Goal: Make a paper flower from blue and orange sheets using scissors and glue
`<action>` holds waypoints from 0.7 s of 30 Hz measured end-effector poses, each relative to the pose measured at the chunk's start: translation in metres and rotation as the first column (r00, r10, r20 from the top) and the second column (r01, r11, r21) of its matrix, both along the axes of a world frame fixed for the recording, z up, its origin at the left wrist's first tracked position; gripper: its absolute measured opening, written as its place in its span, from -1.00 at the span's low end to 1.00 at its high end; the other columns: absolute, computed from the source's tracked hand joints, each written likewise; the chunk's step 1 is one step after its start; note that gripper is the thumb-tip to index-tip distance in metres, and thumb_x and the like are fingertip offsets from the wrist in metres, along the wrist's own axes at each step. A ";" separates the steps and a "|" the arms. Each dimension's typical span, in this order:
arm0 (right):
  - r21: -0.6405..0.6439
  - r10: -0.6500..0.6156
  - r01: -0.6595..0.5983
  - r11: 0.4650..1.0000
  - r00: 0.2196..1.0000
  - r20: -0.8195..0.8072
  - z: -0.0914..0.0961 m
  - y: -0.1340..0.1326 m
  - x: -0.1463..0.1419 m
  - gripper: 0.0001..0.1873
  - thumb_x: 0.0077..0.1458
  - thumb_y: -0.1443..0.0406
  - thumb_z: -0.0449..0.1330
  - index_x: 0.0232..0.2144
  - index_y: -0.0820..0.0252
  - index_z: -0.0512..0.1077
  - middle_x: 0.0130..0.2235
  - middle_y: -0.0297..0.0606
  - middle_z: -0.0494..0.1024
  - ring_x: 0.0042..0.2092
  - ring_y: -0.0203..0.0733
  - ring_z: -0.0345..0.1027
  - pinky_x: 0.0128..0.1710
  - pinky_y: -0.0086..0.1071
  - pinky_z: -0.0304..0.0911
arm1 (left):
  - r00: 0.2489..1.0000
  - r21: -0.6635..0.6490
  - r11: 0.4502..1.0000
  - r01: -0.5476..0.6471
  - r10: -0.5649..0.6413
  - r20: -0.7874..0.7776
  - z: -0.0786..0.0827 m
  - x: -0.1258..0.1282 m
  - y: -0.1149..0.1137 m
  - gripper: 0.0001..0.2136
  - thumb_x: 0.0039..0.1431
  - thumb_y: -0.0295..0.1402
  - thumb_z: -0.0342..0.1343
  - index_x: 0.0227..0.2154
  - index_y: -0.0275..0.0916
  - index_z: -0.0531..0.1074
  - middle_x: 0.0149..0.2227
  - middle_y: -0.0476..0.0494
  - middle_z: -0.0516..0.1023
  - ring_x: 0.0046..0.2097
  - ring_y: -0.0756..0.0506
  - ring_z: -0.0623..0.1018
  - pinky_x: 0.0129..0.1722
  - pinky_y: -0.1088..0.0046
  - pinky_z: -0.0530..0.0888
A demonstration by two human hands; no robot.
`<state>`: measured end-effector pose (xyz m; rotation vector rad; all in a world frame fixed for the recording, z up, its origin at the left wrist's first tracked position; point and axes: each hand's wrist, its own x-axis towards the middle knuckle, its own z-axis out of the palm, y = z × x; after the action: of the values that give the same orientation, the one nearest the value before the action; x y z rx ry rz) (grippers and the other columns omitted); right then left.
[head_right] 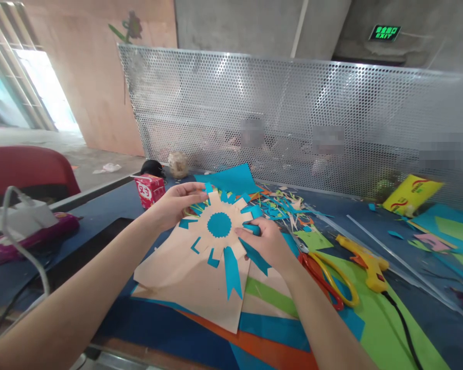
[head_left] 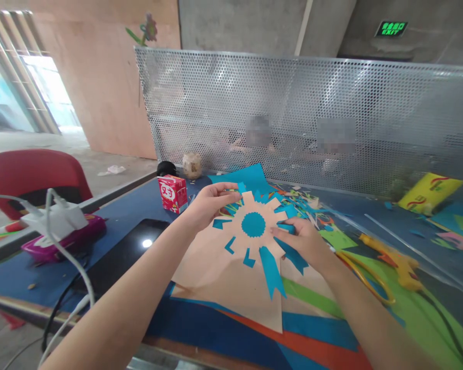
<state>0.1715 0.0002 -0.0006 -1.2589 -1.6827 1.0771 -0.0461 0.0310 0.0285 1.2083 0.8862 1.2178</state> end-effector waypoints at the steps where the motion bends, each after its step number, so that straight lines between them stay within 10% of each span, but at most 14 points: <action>1: 0.007 -0.004 0.004 1.000 1.000 0.003 0.000 0.000 0.000 -0.64 -0.16 0.04 0.23 -0.45 0.24 0.39 -0.61 -0.38 0.43 -0.64 -0.24 0.35 -0.71 -0.39 0.34 | 1.000 0.002 1.000 -0.012 0.012 0.002 0.000 0.001 -0.001 -0.69 -0.17 -0.40 0.27 -0.28 -0.26 0.40 -0.43 -0.03 0.51 -0.52 0.04 0.49 -0.60 0.57 0.42; 8: 0.029 -0.008 0.009 1.000 1.000 -0.004 -0.001 0.000 -0.001 -0.64 -0.15 0.04 0.22 -0.50 0.25 0.38 -0.62 -0.35 0.44 -0.66 -0.25 0.34 -0.73 -0.43 0.28 | 0.988 0.110 0.986 -0.125 0.134 -0.075 0.002 0.006 -0.004 -0.60 -0.08 -0.35 0.22 -0.13 -0.19 0.32 -0.37 -0.04 0.44 -0.50 0.06 0.46 -0.62 0.60 0.40; 21: 0.019 -0.038 0.040 0.999 0.994 -0.102 -0.004 0.003 -0.005 -0.65 -0.16 0.07 0.22 -0.49 0.27 0.39 -0.58 -0.30 0.45 -0.68 -0.29 0.31 -0.70 -0.43 0.27 | 0.997 0.197 0.980 0.040 -0.026 -0.071 0.004 0.005 -0.008 -0.33 -0.25 -0.41 0.30 0.02 -0.17 0.23 -0.17 -0.12 0.39 -0.32 0.00 0.47 -0.45 0.52 0.46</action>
<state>0.1667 0.0031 -0.0044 -1.1988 -1.5837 1.0795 -0.0409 0.0231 0.0321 1.4259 0.8055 1.2670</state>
